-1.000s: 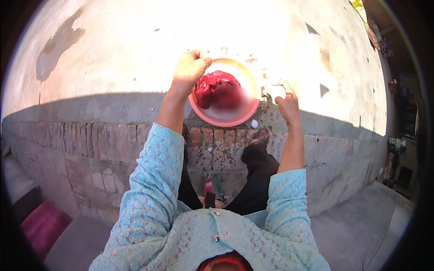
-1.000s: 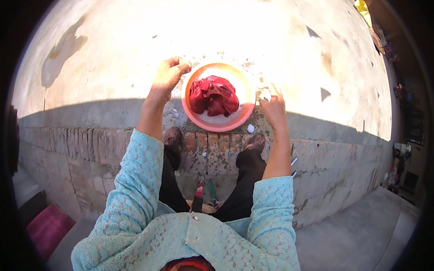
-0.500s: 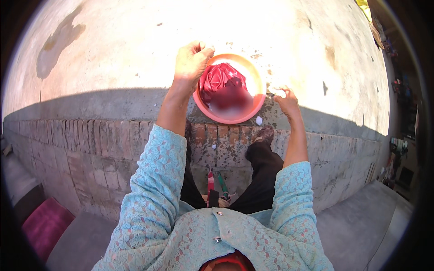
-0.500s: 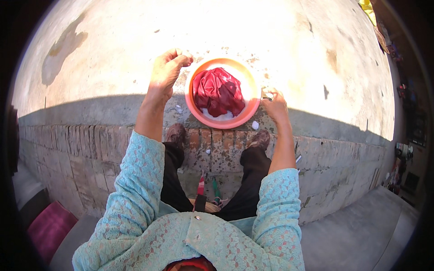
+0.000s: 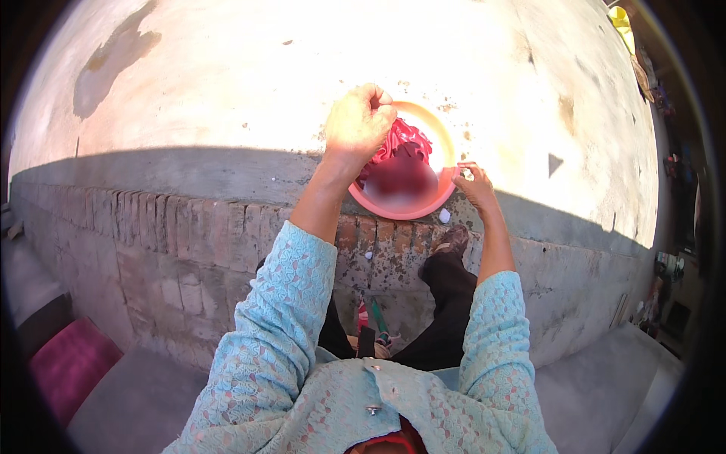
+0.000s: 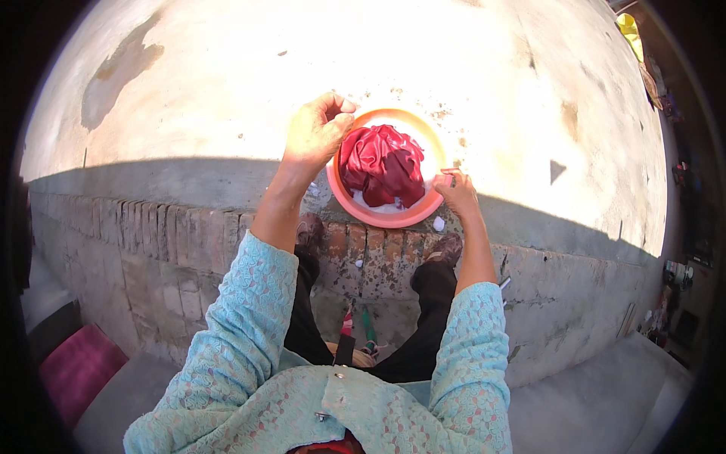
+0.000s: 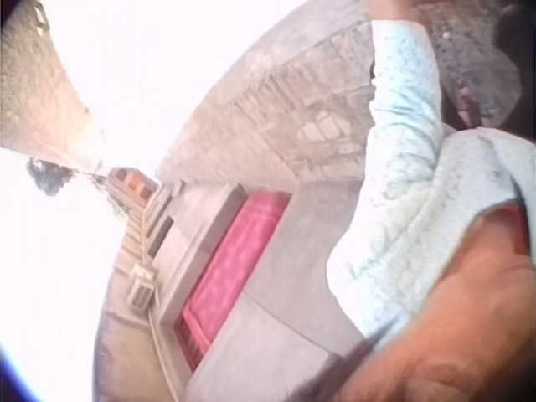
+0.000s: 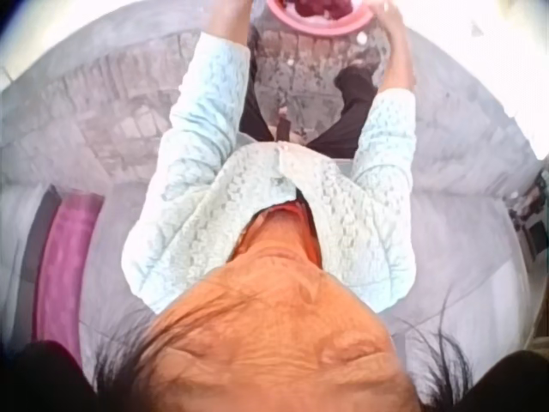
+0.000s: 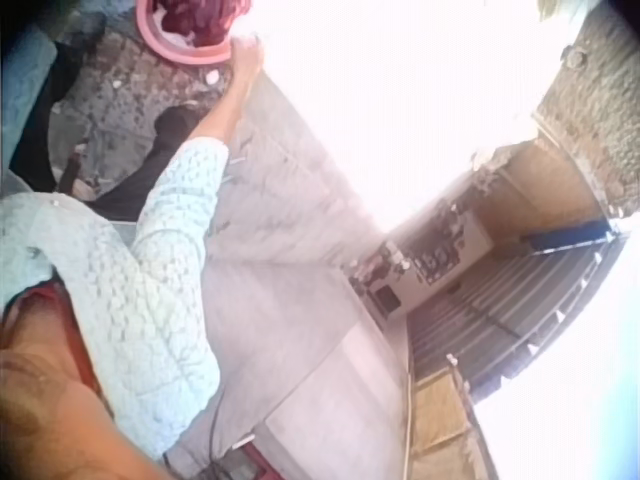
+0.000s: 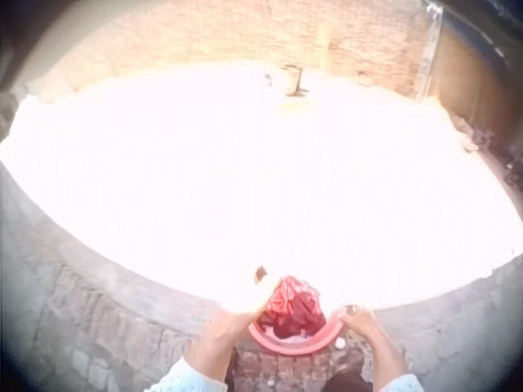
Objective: The person washes a red cloth by hand in a pink basin filled with soapy water, repeatedly scrubbing and wringing it. The person then moves to a water tap and rinses the cloth under running water.
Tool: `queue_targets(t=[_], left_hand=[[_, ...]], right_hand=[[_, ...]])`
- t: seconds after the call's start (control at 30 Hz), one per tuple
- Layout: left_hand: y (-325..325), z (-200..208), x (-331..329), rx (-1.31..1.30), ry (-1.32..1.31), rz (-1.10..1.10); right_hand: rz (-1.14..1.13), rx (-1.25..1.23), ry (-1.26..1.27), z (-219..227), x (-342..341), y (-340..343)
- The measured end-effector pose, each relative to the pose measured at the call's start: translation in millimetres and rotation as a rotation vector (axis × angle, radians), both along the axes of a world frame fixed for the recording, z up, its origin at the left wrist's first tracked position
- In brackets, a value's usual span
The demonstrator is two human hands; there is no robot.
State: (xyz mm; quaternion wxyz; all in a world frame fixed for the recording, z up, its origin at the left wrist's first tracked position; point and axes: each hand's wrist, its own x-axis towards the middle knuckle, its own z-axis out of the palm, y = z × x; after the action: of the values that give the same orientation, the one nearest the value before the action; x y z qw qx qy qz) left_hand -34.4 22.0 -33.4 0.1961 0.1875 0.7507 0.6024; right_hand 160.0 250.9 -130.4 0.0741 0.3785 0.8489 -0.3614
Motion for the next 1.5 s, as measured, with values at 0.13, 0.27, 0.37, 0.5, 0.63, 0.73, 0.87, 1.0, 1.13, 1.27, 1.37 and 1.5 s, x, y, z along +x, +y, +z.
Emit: queue_targets(t=[0.13,0.27,0.37,0.5,0.63,0.73,0.87,1.0,1.13,1.27,1.37,1.5], left_hand=[[0.5,5.5,8.2,-0.258,0.404,0.075],[-6.3,17.0,8.6,-0.284,0.401,0.053],[-25.4,24.4,3.9,-0.335,0.372,0.031],[-51.7,37.9,2.5,-0.312,0.244,0.027],[-65.3,43.1,5.9,-0.421,0.146,0.074],[-59.9,39.1,5.6,-0.518,0.283,0.035],[-46.6,35.8,4.1,-0.569,0.318,0.003],[-50.7,29.3,5.1,-0.589,0.304,-0.014],[-45.3,39.1,7.6,-0.581,0.262,-0.018],[-44.5,28.1,12.3,-0.489,0.412,-0.090],[-43.4,27.6,18.3,-0.450,0.472,-0.072],[-38.7,16.3,24.2,-0.364,0.481,-0.067]], right_hand=[[0.027,-0.114,-0.006,-4.7,-29.1,-0.4],[-0.061,-0.138,0.126,-62.2,-39.9,10.9],[-0.075,-0.098,0.154,-111.6,-39.6,-1.5],[-0.164,-0.026,0.207,-196.1,-23.9,1.9],[-0.260,-0.151,0.039,-233.4,-43.6,-36.5],[-0.206,-0.196,-0.018,-235.9,-82.1,-92.5],[0.143,-0.079,-0.268,-249.4,-106.6,-115.7],[0.593,0.178,-0.341,-257.3,-87.9,-85.7],[0.643,0.301,-0.301,-294.8,-60.0,-60.8],[0.764,0.146,-0.391,-253.6,-45.6,-43.1],[0.817,0.087,-0.189,-181.2,-43.3,-40.1],[0.728,0.022,0.294,-71.5,-48.4,-29.1]])
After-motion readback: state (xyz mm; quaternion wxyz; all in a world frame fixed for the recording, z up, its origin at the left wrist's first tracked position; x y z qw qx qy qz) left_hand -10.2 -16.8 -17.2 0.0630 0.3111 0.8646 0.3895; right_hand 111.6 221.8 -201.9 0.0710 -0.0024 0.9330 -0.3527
